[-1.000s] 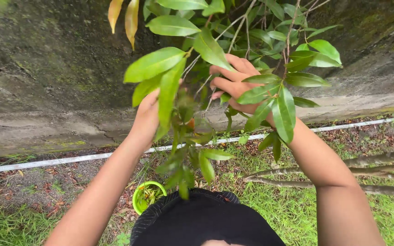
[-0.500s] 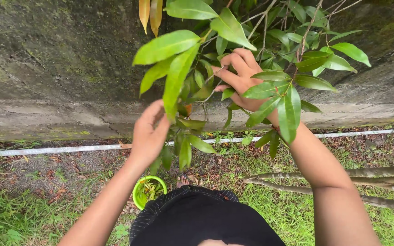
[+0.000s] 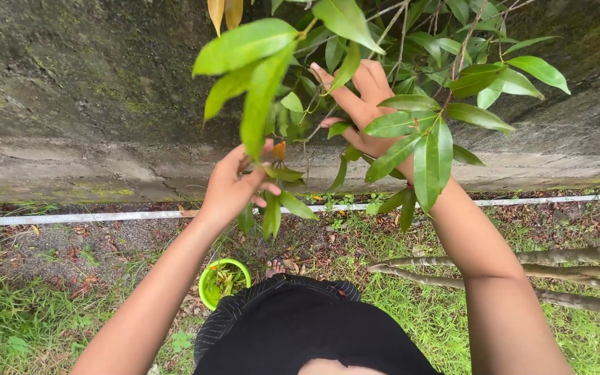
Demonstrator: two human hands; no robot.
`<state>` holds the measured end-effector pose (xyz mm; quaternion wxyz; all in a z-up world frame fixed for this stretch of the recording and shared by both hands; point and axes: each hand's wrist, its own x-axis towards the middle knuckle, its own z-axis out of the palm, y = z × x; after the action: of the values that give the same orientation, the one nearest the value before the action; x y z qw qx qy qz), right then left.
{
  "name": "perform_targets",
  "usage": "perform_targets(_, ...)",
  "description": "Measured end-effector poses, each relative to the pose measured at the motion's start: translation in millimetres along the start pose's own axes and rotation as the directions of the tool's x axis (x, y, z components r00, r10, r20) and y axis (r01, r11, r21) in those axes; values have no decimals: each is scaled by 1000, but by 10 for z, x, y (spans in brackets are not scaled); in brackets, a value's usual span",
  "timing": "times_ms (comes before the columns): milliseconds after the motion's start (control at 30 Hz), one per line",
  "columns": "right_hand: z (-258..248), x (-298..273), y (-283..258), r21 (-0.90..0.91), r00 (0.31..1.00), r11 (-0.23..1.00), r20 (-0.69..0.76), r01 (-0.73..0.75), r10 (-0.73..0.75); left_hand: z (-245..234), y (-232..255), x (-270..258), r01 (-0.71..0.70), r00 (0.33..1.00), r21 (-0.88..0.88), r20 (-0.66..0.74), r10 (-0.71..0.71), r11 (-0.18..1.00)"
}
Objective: Picking small leaves or fruits from a plant branch and collecting them in a small green bucket.
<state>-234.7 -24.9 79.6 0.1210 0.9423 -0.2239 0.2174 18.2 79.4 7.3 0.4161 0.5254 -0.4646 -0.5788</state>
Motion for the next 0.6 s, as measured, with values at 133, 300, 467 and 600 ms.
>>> perform_targets(133, -34, 27, -26, 26, 1000, 999, -15, 19, -19, 38, -68, 190, 1, 1000, -11, 19, -1, 1000)
perform_targets(300, -7, -23, -24, 18, 999, 1000, -38, 1, -1, 65, 10, 183, 42, 996, 89, -85, -34, 995)
perform_targets(467, 113, -144, 110, -5, 1000, 1000, -4, -1, 1, -154, -115, 141, 27, 968, 145, -250, 10, 989)
perform_targets(600, 72, -145, 113, 5, 1000, 1000, 18, -13, 13, -349, -202, 73, -64, 845, -67, -534, 19, 996)
